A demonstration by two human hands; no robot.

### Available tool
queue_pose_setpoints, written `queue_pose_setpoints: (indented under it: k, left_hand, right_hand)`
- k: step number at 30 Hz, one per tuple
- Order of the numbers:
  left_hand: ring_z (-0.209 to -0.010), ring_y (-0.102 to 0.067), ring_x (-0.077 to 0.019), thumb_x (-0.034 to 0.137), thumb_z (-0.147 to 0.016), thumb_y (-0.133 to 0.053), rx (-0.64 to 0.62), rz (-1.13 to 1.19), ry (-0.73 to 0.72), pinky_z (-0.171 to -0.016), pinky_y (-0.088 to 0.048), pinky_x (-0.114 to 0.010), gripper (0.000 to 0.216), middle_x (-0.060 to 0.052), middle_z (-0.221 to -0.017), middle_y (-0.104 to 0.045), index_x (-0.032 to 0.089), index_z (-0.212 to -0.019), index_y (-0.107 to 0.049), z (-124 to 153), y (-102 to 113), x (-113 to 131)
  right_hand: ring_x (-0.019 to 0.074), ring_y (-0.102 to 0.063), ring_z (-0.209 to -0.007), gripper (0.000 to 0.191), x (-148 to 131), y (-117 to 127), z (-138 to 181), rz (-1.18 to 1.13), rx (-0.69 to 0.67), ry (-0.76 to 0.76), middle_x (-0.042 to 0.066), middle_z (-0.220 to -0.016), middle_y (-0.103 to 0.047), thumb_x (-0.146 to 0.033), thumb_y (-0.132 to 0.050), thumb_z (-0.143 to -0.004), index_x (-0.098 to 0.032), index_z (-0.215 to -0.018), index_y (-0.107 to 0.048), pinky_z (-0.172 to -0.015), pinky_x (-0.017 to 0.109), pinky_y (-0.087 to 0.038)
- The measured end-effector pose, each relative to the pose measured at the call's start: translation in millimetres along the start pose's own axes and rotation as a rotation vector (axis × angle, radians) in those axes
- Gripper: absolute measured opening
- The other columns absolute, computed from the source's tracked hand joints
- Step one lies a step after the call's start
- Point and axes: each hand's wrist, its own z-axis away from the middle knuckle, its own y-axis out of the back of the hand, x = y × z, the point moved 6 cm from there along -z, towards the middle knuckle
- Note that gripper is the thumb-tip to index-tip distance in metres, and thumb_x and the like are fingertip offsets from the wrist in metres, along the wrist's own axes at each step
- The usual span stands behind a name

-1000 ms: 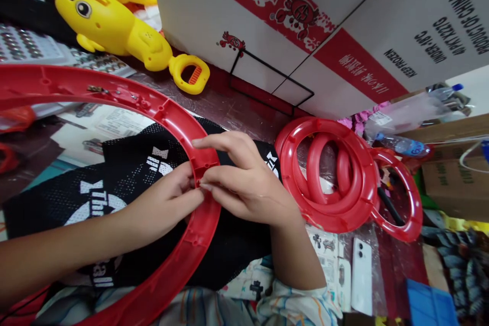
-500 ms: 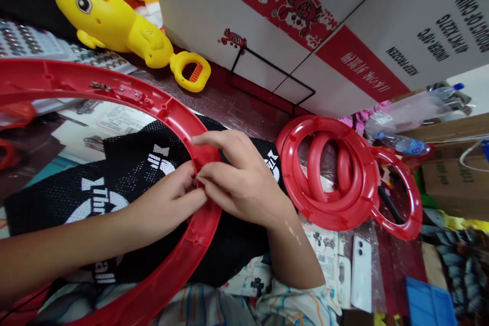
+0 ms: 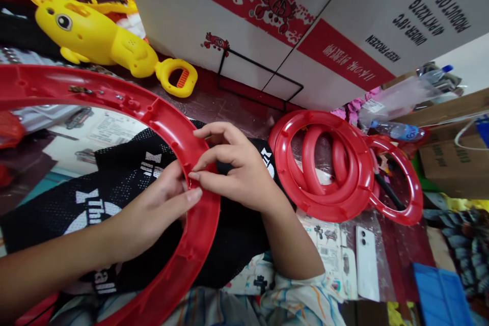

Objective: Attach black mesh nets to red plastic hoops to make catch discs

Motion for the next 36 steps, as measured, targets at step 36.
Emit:
queue_pose_setpoints:
  k: [36]
  left_hand:
    - [-0.054, -0.066, -0.0146, 0.026, -0.080, -0.060, -0.232, -0.101, 0.216, -0.049, -0.052, -0.023, 0.011, 0.005, -0.062, -0.062, 0.020, -0.082, -0.051, -4.6, -6.5, 7.1]
  right_hand:
    - [0.0225, -0.044, -0.135, 0.005, 0.8, -4.6, -1.6, -0.143, -0.035, 0.037, 0.005, -0.142, -0.048, -0.020, -0.071, -0.080, -0.020, -0.076, -0.068, -0.116, 0.042, -0.031]
